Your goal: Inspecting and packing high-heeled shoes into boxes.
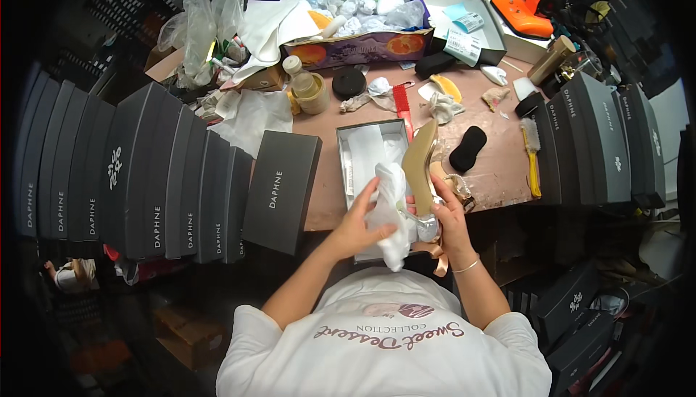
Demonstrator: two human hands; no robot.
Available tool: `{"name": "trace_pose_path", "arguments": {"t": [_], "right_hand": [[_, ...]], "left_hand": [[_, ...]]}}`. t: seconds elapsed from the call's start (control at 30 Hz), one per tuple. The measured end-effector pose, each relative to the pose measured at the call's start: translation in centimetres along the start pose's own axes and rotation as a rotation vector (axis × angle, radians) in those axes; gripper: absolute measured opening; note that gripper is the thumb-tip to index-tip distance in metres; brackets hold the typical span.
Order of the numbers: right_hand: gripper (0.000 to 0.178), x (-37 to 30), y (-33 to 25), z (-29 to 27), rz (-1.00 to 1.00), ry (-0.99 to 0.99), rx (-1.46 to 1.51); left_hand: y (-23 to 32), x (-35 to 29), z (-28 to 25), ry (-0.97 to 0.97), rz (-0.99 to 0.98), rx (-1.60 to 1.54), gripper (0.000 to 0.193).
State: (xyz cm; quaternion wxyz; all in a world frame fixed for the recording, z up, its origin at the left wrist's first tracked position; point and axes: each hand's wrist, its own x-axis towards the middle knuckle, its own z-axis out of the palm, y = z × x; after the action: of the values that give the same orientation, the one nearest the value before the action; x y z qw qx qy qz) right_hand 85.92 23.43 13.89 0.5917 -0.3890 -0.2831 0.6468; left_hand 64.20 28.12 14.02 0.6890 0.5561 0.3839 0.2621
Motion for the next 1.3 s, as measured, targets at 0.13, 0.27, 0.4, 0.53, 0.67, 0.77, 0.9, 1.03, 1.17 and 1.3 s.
{"name": "trace_pose_path", "arguments": {"t": [0.13, 0.27, 0.4, 0.53, 0.67, 0.77, 0.9, 1.03, 1.17, 1.3], "right_hand": [[0.066, -0.6, 0.4, -0.2, 0.038, 0.016, 0.346], [0.069, -1.3, -0.6, -2.1, 0.158, -0.106, 0.363], [0.069, -1.6, -0.3, 0.1, 0.147, -0.145, 0.12], [0.067, -1.6, 2.0, 0.6, 0.214, -0.15, 0.165], [0.068, -1.9, 2.0, 0.3, 0.231, -0.187, 0.179], [0.071, -2.3, 1.2, 0.9, 0.181, -0.083, 0.168], [0.065, -5.1, -4.1, -0.7, -0.014, -0.107, 0.264], [0.068, -10.4, -9.0, 1.4, -0.26, -0.24, 0.198], [0.062, -10.9, -11.7, 4.4, 0.013, -0.398, -0.232], [0.065, -6.6, -7.4, 5.4, 0.204, -0.109, -0.092]], "left_hand": [[-2.8, 0.0, -0.9, 0.125, -0.05, -0.21, 0.056], [1.0, -1.1, -6.4, 0.083, 0.004, -0.124, 0.037], [2.5, -3.5, -7.3, 0.174, -0.28, -0.394, 0.057], [-2.5, -5.4, -7.1, 0.338, -0.084, 0.0, 0.067], [-4.7, -2.1, -7.0, 0.48, 0.289, 0.678, 0.034], [-5.3, 1.4, -7.1, 0.615, 0.446, 0.435, 0.027], [4.7, 4.3, -5.8, 0.719, 0.562, 0.189, 0.023], [9.5, 6.3, -3.5, 0.669, 0.696, 0.352, 0.027], [11.0, 5.5, -0.8, 0.576, 0.571, 0.236, 0.033], [10.9, 1.4, 1.4, 0.4, 0.565, 0.286, 0.037]]}}
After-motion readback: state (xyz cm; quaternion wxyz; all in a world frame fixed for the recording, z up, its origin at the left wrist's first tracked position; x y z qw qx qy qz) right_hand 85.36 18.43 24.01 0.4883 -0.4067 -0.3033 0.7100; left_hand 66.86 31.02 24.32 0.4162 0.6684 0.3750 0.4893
